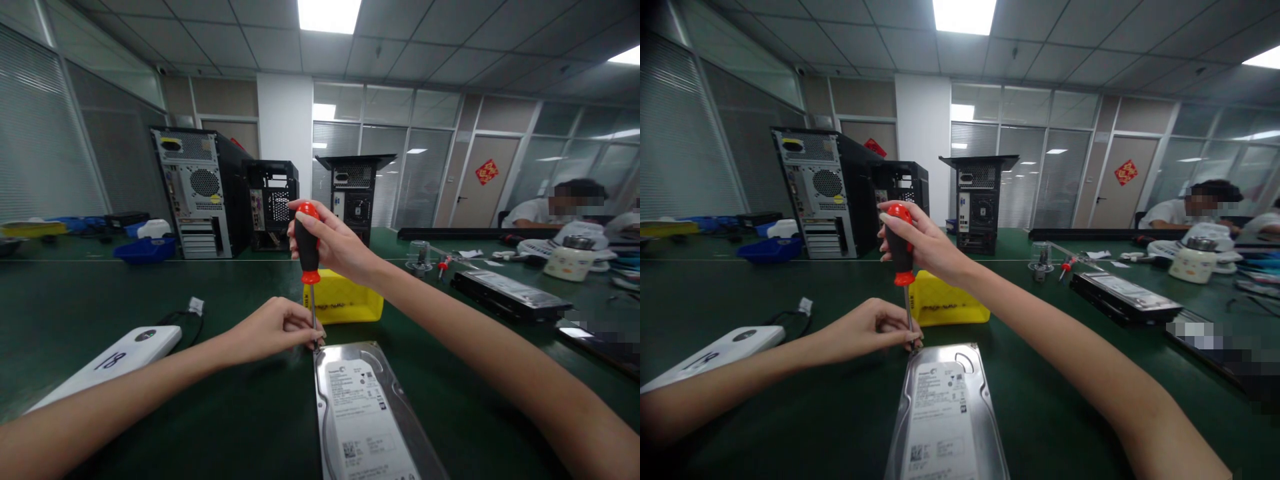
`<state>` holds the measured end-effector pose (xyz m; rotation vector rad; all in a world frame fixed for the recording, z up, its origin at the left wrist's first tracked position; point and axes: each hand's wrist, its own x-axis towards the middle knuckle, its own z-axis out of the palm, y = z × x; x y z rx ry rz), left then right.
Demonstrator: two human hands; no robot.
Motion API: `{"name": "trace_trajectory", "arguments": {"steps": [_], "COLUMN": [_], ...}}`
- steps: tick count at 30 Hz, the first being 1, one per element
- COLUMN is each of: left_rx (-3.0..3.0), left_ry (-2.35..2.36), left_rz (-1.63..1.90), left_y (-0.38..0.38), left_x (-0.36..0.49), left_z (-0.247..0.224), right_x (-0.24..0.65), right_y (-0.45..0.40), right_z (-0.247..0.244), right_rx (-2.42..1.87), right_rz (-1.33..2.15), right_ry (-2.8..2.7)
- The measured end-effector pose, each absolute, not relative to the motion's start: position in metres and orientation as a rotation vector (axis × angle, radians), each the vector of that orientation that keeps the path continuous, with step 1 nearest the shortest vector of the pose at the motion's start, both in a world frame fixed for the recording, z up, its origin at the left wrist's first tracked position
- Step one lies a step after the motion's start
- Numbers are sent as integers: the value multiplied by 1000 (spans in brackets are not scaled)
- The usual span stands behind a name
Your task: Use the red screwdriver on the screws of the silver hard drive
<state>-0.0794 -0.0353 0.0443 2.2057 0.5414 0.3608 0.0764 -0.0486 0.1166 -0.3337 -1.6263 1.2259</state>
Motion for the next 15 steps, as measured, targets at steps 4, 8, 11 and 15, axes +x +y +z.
{"name": "trace_trajectory", "arguments": {"steps": [4, 8, 11, 15], "left_rx": [2176, 2174, 2177, 2198], "left_ry": [521, 522, 561, 585], "left_rz": [322, 327, 343, 334], "left_y": [-35, -36, -37, -39], "left_x": [-81, -82, -81, -81], "left_z": [44, 43, 42, 43], "right_x": [78, 79, 79, 79], "right_y": [-47, -47, -49, -49], "right_z": [117, 117, 118, 118], "right_rx": [-321, -342, -342, -294], "right_rz": [1229, 1212, 1205, 1193], "right_ry": [-1618, -1609, -1627, -1667]}}
